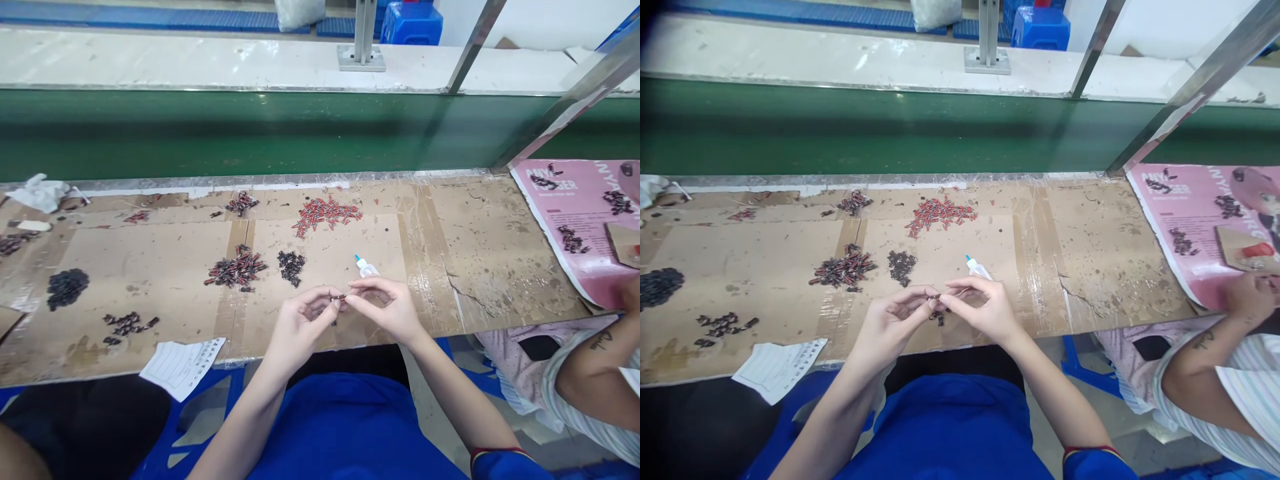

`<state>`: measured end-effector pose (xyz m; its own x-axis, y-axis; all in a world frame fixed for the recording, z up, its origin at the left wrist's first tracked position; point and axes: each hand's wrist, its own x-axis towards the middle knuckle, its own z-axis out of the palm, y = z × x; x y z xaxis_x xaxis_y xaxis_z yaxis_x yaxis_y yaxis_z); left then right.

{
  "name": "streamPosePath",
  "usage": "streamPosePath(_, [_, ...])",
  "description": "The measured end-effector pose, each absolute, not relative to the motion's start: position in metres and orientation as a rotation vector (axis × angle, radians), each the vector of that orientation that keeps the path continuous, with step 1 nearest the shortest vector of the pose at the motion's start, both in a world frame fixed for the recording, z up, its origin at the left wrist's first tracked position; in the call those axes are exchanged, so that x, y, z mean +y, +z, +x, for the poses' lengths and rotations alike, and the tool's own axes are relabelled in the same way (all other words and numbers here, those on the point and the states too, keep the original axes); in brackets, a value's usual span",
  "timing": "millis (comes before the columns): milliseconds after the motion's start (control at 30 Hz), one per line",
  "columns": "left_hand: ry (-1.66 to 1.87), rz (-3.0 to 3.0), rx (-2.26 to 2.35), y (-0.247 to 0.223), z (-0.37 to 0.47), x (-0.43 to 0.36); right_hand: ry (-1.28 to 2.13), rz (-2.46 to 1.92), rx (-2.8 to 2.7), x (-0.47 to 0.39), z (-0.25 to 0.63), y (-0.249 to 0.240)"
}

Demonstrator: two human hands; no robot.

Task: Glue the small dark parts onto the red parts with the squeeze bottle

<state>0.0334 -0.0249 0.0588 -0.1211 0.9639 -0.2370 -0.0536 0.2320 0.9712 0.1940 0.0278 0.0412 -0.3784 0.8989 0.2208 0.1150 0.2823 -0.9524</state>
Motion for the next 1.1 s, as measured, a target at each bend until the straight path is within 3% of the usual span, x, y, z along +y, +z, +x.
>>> streamPosePath(100, [1.140, 1.009, 1.397, 0.057, 0.036, -0.026, 1.264, -0.999, -1.572, 0.017, 0.189, 0.041])
streamPosePath(400, [1.054, 1.335, 1.431, 0.033, 0.036, -0.011, 0.952, -1.298, -1.495, 0.020, 0.215, 0.031])
streamPosePath(567, [0.740, 1.951, 1.498, 0.018, 0.019, -0.006, 0.416, -1.649, -1.517, 0.042, 0.261, 0.023])
streamPosePath(667, [0.530, 2.217, 1.349, 0.017, 0.015, -0.006, 0.202, -1.616, -1.706, 0.042, 0.258, 0.019])
streamPosePath(867, [0.296, 2.372, 1.303, 0.021, 0.014, -0.005, 0.369, -1.490, -2.058, 0.031, 0.221, 0.004])
streamPosePath(967, [0.338, 2.344, 1.431, 0.016, 0.012, -0.003, 0.527, -1.484, -1.971, 0.031, 0.218, 0.005])
streamPosePath(1100, [0.522, 2.227, 1.615, 0.004, 0.011, 0.001, 0.998, -1.432, -1.593, 0.029, 0.220, 0.015])
